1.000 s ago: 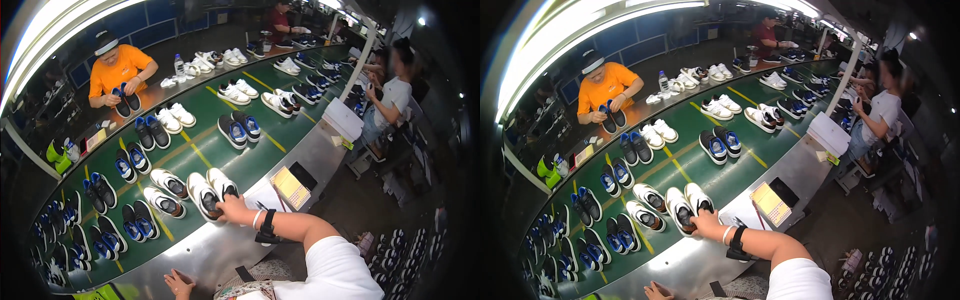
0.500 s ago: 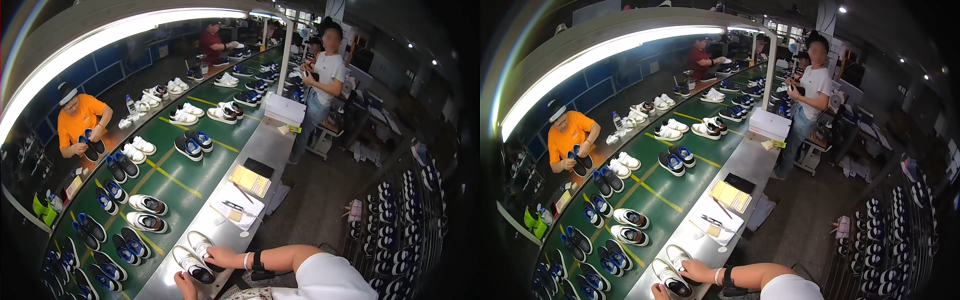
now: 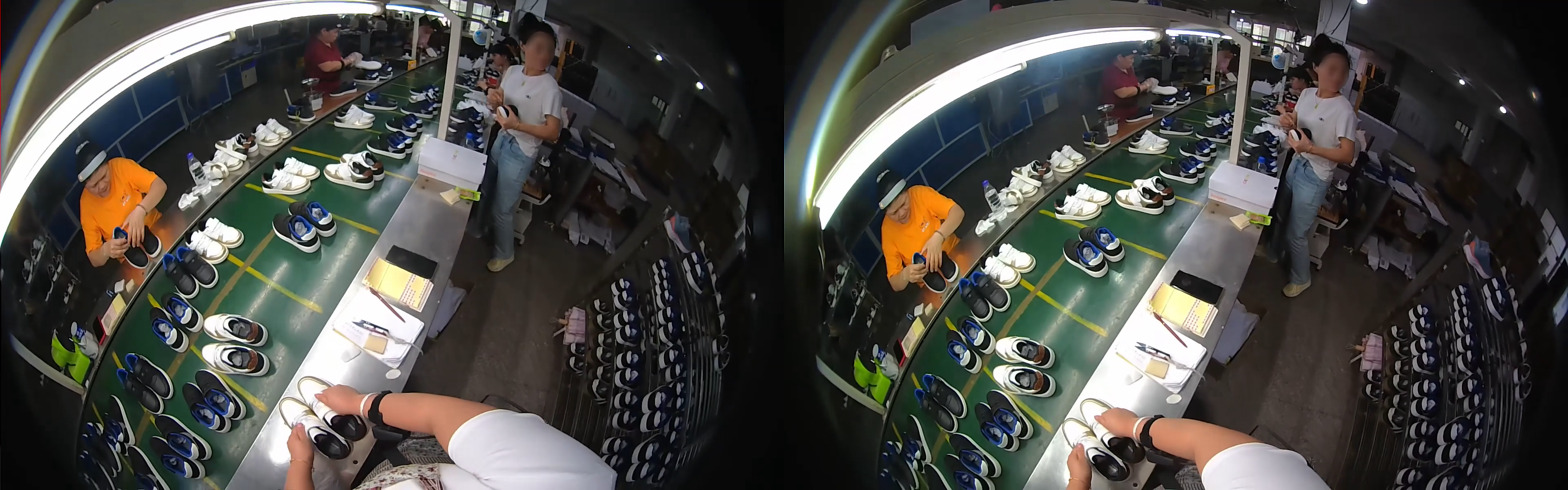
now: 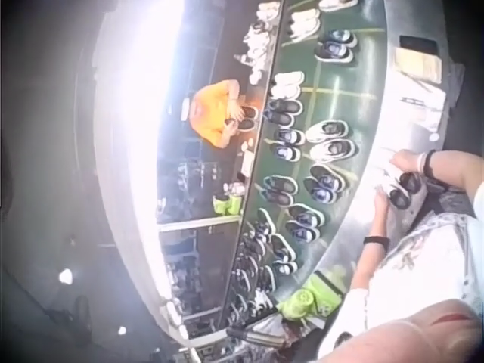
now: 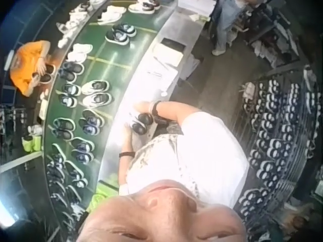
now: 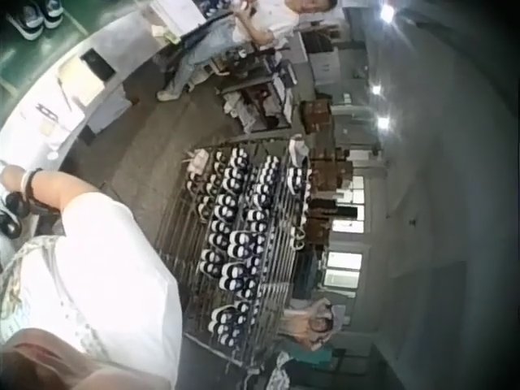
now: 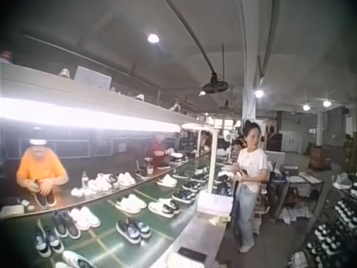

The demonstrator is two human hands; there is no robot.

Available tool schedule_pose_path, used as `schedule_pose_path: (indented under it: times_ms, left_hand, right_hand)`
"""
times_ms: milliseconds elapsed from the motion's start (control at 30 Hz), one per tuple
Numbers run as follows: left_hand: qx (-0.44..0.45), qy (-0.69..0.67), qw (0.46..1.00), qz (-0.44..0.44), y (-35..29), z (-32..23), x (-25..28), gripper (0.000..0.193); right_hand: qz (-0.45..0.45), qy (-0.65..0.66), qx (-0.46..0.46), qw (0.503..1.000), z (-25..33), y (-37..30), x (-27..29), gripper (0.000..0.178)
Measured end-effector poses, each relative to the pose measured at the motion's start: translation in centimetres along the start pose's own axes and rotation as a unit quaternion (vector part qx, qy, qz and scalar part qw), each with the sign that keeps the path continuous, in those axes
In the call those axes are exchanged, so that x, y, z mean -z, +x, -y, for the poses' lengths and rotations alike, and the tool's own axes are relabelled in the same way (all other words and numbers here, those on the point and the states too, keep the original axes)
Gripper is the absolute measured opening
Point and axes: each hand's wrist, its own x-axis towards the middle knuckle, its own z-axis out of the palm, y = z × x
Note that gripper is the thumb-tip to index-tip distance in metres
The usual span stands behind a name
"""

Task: Inspecting pairs of shoes on a conveyor belt for quality control and documentation.

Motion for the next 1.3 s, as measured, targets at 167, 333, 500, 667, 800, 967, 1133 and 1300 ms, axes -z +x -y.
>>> schedule_pose_path:
  times_ms: [167, 333, 500, 667, 800, 967, 1133, 1300]
  left_hand:
    - [0.132, -0.23, 0.961, 0.083, -2.8, 1.5, 1.7, 0.025]
    - [0.079, -0.238, 0.968, 0.029, -6.5, 3.2, -0.9, 0.078]
    - [0.18, -0.402, 0.898, -0.005, -6.8, -0.8, 0.7, 0.054]
    - [0.219, -0.63, 0.745, 0.029, -7.2, -2.9, 4.6, 0.045]
    - [0.189, -0.702, 0.686, 0.036, -8.6, -4.3, 6.7, 0.049]
    - [0.149, -0.741, 0.648, 0.098, -9.6, -3.6, 7.0, 0.049]
    - [0.16, -0.713, 0.679, 0.07, -10.7, -3.5, 8.0, 0.056]
    - [-0.01, -0.113, 0.988, -0.101, -11.4, 0.9, 5.5, 0.065]
  right_hand:
    - [0.007, 0.248, -0.039, 0.968, -0.8, -3.6, 1.4, 0.049]
    - [-0.039, 0.157, -0.01, 0.987, -2.0, -7.7, -1.9, 0.078]
    - [-0.066, 0.388, -0.102, 0.914, -0.1, -7.0, -1.6, 0.063]
    - [0.018, 0.615, -0.271, 0.74, 2.7, -8.5, 3.2, 0.045]
    - [0.062, 0.705, -0.221, 0.671, 5.2, -8.8, 3.0, 0.04]
    - [0.1, 0.728, -0.229, 0.638, 7.2, -9.2, 2.6, 0.035]
    - [0.114, 0.722, -0.208, 0.65, 5.8, -9.6, 1.7, 0.043]
    - [0.032, 0.508, -0.065, 0.858, 7.5, -9.8, 1.5, 0.06]
